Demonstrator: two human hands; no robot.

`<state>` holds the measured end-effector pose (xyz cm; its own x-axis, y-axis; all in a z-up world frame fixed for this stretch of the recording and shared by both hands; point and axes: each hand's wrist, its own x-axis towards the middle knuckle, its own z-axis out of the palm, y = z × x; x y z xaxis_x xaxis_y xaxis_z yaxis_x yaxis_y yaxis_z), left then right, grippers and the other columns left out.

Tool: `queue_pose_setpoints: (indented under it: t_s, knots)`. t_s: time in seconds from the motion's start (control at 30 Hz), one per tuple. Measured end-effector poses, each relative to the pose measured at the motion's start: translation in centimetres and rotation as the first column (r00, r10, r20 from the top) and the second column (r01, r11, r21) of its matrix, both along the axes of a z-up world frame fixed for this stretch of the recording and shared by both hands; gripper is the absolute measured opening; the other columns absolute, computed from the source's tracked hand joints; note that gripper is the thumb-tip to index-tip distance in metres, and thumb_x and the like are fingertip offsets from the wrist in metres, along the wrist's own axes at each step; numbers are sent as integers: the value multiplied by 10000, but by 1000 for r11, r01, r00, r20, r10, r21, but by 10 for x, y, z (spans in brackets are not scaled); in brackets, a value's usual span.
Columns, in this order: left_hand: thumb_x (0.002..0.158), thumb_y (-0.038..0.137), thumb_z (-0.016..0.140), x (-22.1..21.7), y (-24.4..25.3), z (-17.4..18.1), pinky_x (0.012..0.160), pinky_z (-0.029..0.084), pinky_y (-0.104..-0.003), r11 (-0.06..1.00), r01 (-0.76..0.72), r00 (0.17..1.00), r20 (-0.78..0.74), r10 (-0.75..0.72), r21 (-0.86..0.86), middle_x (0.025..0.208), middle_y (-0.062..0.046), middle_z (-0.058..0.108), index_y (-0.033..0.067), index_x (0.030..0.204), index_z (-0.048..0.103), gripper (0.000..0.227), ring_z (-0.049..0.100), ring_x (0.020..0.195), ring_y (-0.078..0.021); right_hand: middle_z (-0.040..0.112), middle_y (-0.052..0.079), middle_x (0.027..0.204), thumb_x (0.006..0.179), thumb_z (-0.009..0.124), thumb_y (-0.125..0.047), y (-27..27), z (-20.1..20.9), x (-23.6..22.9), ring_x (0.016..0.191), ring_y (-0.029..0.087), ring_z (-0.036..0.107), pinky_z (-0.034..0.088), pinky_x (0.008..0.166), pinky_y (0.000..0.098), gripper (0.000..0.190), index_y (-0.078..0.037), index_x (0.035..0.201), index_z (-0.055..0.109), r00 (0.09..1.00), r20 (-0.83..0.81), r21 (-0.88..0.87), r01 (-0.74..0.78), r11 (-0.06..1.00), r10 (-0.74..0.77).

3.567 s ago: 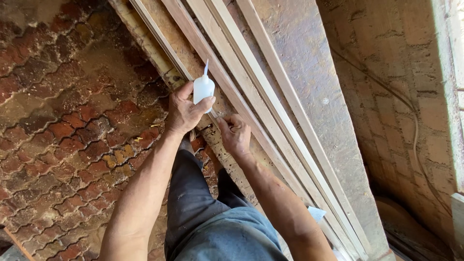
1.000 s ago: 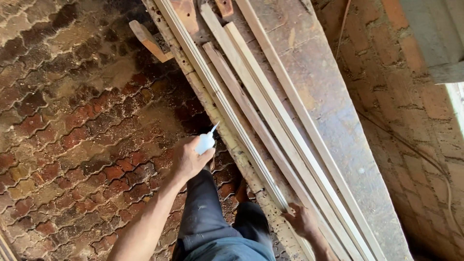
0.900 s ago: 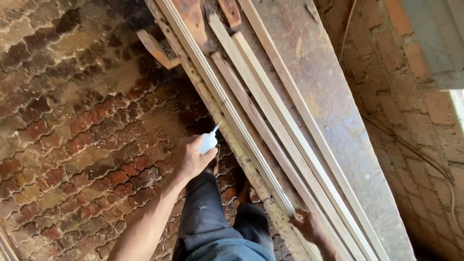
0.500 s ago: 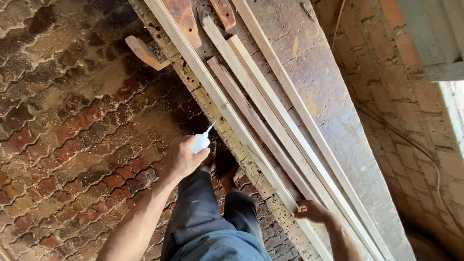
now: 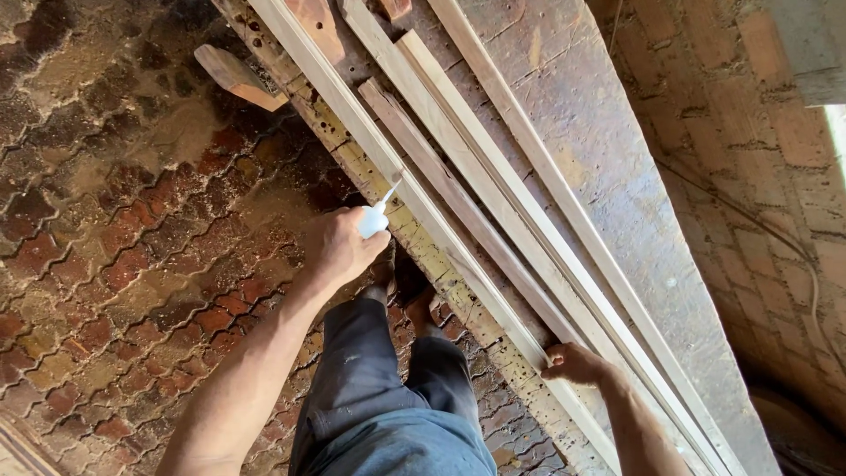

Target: Filling gaps and imperfections in wooden strips using glue and sawdust, followed by manual sanding.

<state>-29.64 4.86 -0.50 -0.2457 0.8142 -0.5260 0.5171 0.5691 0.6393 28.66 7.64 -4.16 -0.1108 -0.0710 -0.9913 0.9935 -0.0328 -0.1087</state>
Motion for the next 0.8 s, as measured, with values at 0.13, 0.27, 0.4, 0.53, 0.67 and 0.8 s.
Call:
queue_pose_setpoints:
  t_s: [0.13,0.27,0.4,0.53,0.67,0.8]
  knots:
    - [887,315,762,3,4,7,594,578,-367,988,-102,990,82,112,-112,930,-78,773,81,1100,730,318,713,712,-189,689,67,1376,889,728,-428,-1,5,-3,1291,261,644,511,1120,512,411,-187,1222,736,999,24,23,-39,999,38]
    - [883,310,761,12,-2,17,559,550,-358,1000,-26,999,33,27,-9,892,-74,764,78,1090,738,311,689,656,-172,698,58,1361,890,725,-411,1,9,-9,1274,259,644,511,1106,529,372,-182,1181,754,1000,-3,15,0,1000,0]
    - [864,329,749,38,-17,32,501,553,-358,992,28,991,134,-12,-120,849,-57,749,83,1044,735,306,680,602,-162,693,55,1359,881,740,-439,2,12,-11,1291,252,619,484,1121,536,399,-192,1195,747,999,-8,19,-37,999,37]
    - [889,344,752,70,-44,15,552,542,-339,987,155,981,122,-150,-34,807,-63,759,82,961,743,272,679,599,-159,690,68,1363,860,764,-445,4,8,-9,1299,258,616,477,1122,547,433,-190,1210,744,1000,-4,16,-26,1000,26]
    - [839,336,788,95,-53,4,578,517,-366,983,179,980,82,-182,42,799,-90,758,73,922,742,280,674,607,-178,678,70,1383,858,760,-446,6,8,-9,1311,260,605,469,1128,552,447,-183,1219,738,999,17,-10,-37,999,37]
    - [814,366,803,104,-44,20,669,502,-435,971,238,971,15,-238,13,777,-96,768,84,913,753,303,689,614,-216,621,59,1434,859,761,-440,10,8,-12,1337,259,572,449,1137,566,468,-198,1255,703,999,12,-32,-46,998,46]
